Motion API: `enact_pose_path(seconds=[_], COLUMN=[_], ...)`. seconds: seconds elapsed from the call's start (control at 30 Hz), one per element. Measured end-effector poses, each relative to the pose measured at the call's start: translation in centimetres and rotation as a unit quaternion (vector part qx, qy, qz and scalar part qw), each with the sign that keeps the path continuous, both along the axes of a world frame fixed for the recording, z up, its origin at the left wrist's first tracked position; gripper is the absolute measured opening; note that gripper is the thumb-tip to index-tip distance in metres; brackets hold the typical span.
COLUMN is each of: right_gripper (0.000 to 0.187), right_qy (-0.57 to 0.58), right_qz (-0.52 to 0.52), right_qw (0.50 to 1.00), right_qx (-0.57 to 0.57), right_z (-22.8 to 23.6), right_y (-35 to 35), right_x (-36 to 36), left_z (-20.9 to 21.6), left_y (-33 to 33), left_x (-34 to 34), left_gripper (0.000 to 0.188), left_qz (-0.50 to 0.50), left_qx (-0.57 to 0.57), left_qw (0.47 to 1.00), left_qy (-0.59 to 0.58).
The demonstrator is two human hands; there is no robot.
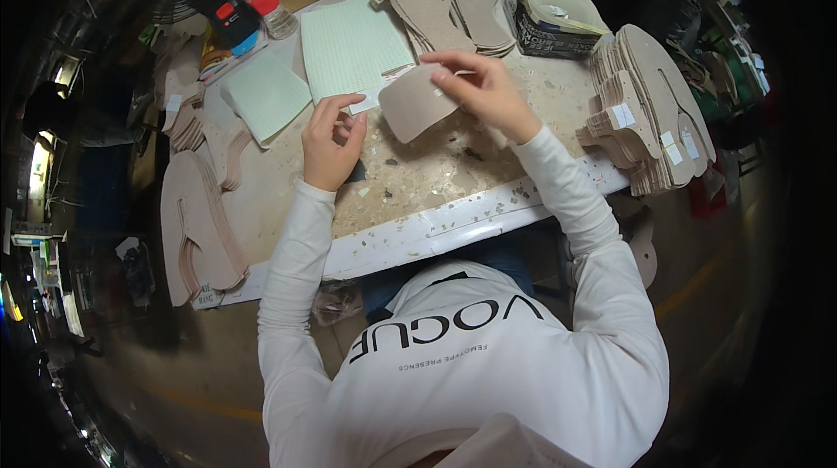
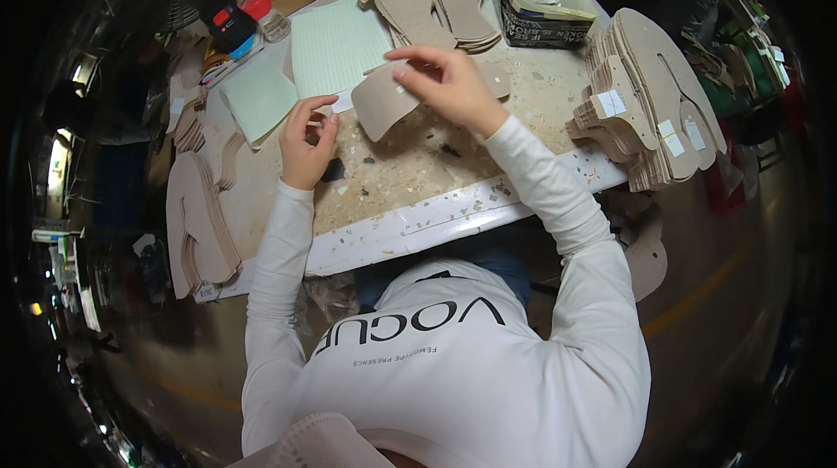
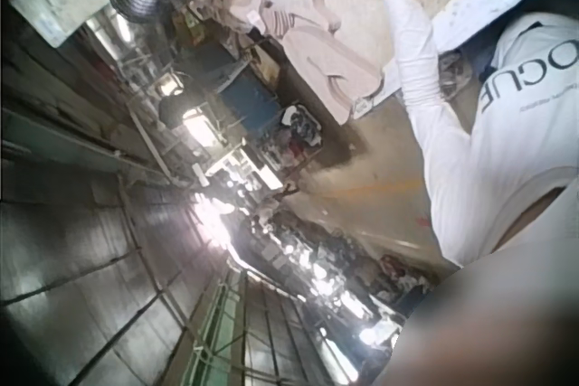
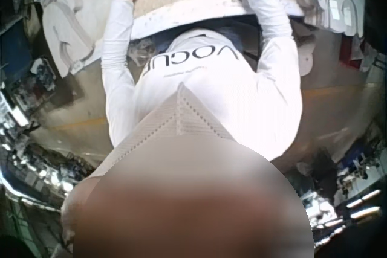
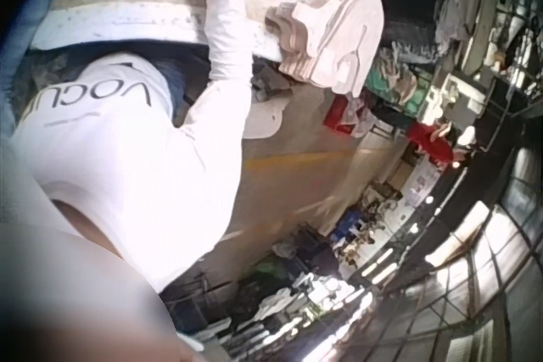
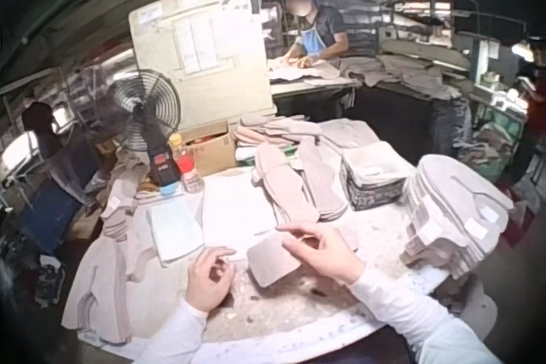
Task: The person repeatedly picks small adhesive stickers from a sheet and places them onto beige shoe insoles. They handle the insoles one at a time, aligning the stickers, then stack the finished insoles on the table.
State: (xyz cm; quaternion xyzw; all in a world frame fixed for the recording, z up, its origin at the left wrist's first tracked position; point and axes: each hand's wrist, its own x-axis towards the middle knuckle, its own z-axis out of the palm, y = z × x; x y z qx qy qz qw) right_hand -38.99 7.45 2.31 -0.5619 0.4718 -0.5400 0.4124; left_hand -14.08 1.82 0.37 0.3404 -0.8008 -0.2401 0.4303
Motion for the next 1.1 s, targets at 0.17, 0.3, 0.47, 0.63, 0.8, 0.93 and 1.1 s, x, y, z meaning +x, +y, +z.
enact_pose_path(seconds=[0.17,0.3,0.47,0.63,0.8,0.93,1.1], right_gripper=[0.03,0.034,0.052,0.057,0.056,0.049,0.054], right_qy=[0.055,0.35,0.374,0.363,0.267,0.256,0.133], right_qz=[-0.116,-0.258,-0.067,-0.024,0.013,0.068,0.047], right_qw=[0.988,0.9,0.924,0.919,0.961,0.964,0.99], right_qx=[0.084,0.024,0.045,0.154,0.072,-0.03,-0.019], right_z=[0.0,-2.7,-2.9,-1.9,-0.7,0.2,-1.3], right_y=[2.0,2.2,0.2,0.4,2.6,4.2,5.5], right_x=[-6.9,-8.5,-9.5,-8.8,-5.2,-1.6,-0.3], left_z=[-0.2,-0.1,-0.4,-0.1,0.6,0.2,-1.1], left_y=[0.7,1.0,1.1,1.1,2.0,3.4,4.5], left_x=[-0.4,-0.7,-0.7,-0.5,-1.6,-2.9,-3.5], left_gripper=[0.015,0.011,0.012,0.015,0.057,0.093,0.079], left_qz=[-0.043,-0.057,-0.056,-0.057,-0.112,-0.162,-0.184], left_qx=[-0.006,-0.021,0.013,0.022,0.011,-0.025,0.075], left_qw=[0.999,0.998,0.998,0.998,0.994,0.986,0.979], left_qy=[-0.029,-0.036,-0.033,-0.026,0.013,-0.029,-0.033])
